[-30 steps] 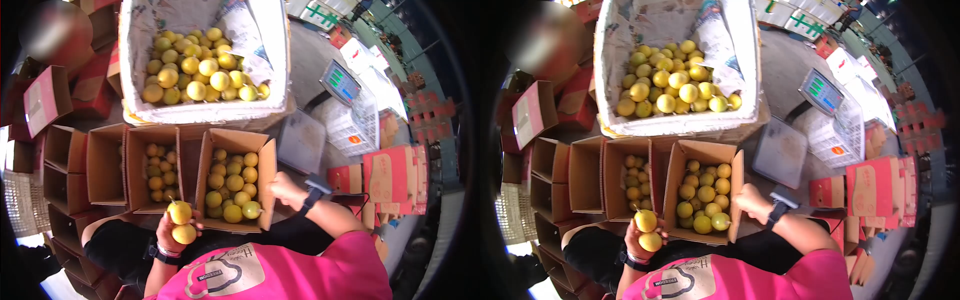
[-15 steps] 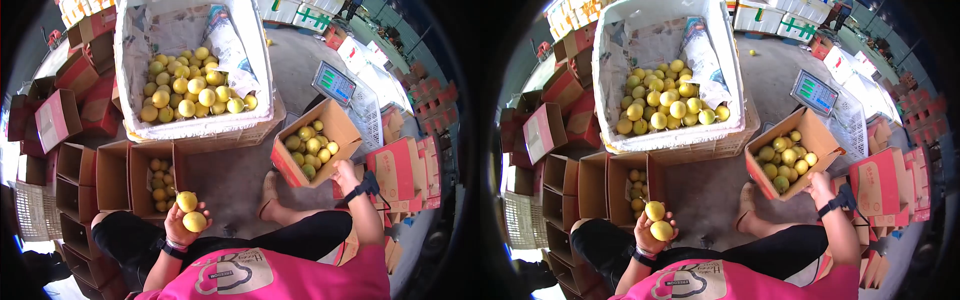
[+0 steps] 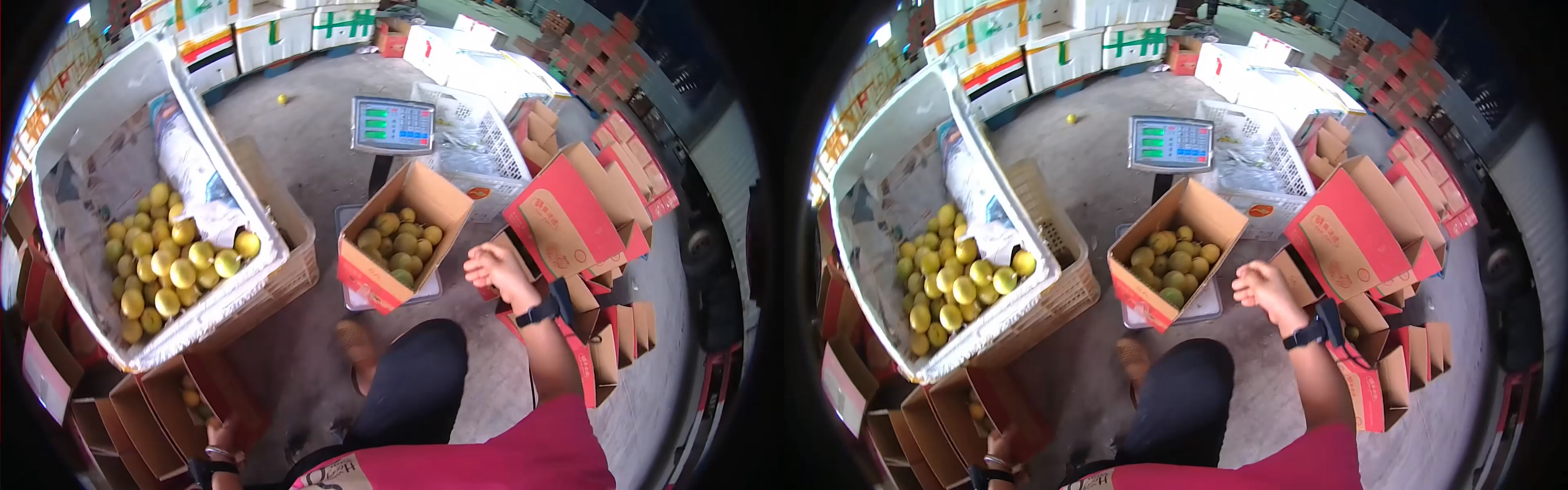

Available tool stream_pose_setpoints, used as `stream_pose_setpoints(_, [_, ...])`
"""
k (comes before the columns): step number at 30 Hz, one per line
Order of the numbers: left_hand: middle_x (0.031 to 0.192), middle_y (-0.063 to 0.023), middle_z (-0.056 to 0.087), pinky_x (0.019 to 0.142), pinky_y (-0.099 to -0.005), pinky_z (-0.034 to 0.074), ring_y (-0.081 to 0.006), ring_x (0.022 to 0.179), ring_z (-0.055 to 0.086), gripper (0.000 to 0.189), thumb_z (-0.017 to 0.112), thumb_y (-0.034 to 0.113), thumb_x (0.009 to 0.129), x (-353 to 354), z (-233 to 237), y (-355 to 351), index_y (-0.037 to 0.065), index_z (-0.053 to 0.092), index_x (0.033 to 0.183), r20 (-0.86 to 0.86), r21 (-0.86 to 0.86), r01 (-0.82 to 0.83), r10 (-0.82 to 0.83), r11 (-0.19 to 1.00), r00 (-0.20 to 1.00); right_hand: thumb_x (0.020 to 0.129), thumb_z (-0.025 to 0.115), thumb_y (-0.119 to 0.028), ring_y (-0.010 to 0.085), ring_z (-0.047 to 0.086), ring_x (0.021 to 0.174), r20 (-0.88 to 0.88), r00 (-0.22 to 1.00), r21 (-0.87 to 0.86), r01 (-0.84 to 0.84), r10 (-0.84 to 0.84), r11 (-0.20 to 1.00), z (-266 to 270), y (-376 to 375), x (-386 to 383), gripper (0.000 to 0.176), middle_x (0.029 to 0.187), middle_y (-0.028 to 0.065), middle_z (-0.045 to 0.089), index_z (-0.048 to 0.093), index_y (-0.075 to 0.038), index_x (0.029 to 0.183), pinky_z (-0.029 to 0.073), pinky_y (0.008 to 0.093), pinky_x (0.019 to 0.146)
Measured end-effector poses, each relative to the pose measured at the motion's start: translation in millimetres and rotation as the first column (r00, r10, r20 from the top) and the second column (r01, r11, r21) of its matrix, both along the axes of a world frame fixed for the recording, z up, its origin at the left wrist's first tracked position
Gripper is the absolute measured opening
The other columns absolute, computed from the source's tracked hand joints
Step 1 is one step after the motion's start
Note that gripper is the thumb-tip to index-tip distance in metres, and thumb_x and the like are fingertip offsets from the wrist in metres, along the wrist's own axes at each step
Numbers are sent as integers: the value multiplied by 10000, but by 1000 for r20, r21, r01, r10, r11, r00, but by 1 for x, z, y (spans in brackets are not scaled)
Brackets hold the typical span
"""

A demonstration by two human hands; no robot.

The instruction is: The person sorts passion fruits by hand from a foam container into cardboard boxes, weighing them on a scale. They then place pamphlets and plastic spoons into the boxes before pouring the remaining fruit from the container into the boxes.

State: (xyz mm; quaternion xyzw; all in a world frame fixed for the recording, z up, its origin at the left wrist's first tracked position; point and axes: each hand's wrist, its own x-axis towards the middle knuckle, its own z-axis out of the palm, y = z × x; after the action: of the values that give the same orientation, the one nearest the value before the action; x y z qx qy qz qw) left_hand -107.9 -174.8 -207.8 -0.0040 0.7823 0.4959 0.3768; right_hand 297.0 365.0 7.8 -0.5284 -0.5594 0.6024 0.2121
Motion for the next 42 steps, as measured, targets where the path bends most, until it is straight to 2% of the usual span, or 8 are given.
stream_pose_setpoints(4, [859, -153, 692, 722, -353, 514, -281, 823, 671, 263, 633, 133, 728, 15, 24, 46, 12, 681, 957, -96, -461, 263, -342, 847, 935, 952, 481, -207, 158, 659, 723, 69, 997, 55, 13, -17, 998, -9, -23, 12, 220, 891, 104, 661, 578, -21, 1018, 521, 259, 612])
stream_pose_setpoints(13, [814, -205, 654, 675, -454, 504, -404, 778, 625, 419, 547, 446, 847, 113, 70, 134, 53, 660, 942, 32, -264, 813, -838, 518, 545, 850, 603, -107, 122, 628, 742, 146, 952, 428, -307, 270, 850, -30, 26, -85, 175, 855, 95, 653, 599, 17, 974, 502, 251, 652])
stream_pose_setpoints(21, [956, -68, 631, 596, -219, 485, -101, 739, 602, 279, 570, 178, 920, 21, 174, 123, 12, 561, 1144, -148, 246, 135, -100, 960, 984, 757, 611, -271, 242, 605, 801, 696, 214, -201, -858, 686, 472, -119, 55, -168, 368, 915, 164, 662, 664, 34, 955, 455, 375, 695])
stream_pose_setpoints(25, [964, -45, 630, 662, -202, 482, -88, 795, 595, 275, 555, 146, 920, 15, 205, 81, 19, 553, 1164, -97, 170, -122, 140, 978, 985, 784, 623, -116, 202, 575, 1005, 309, 681, -139, -658, 664, 740, -261, 105, -122, 464, 1138, 95, 608, 540, -38, 1233, 464, 359, 862])
stream_pose_setpoints(27, [978, -29, 619, 666, -193, 475, -71, 806, 581, 286, 578, 131, 905, 10, 188, 43, 13, 552, 1165, -208, 104, -88, 108, 991, 972, 771, 653, -266, 209, 556, 1008, 64, 770, -91, -629, 635, 772, -114, 36, -142, 472, 1106, 107, 615, 590, -28, 1174, 432, 340, 856])
stream_pose_setpoints(30, [1147, -186, 559, 864, -386, 465, -316, 1039, 555, 531, 680, 238, 809, -15, 114, -39, 6, 479, 1243, -742, -457, -184, -260, 870, 618, 830, 655, -361, 200, 443, 1232, 182, 679, -229, -674, 711, 702, -105, 39, -150, 654, 1348, 85, 479, 412, -94, 1376, 375, 323, 986])
stream_pose_setpoints(33, [1183, -264, 532, 928, -436, 436, -414, 1108, 507, 723, 732, 296, 725, -38, 85, -69, 0, 395, 1292, -646, -708, -367, -343, 603, 682, 876, 587, -410, 200, 546, 1114, 277, 712, -466, -488, 645, 738, -79, 23, -175, 568, 1247, 95, 568, 458, -97, 1333, 428, 322, 919])
stream_pose_setpoints(42, [829, -211, 641, 731, -469, 502, -393, 833, 612, 218, 632, 197, 765, -11, 70, -28, 35, 613, 910, -446, -671, -6, -397, 741, 802, 831, 611, -413, 190, 584, 992, 370, 848, 140, -454, 379, 880, -118, 42, -160, 505, 1106, 87, 622, 546, -71, 1197, 465, 325, 821])
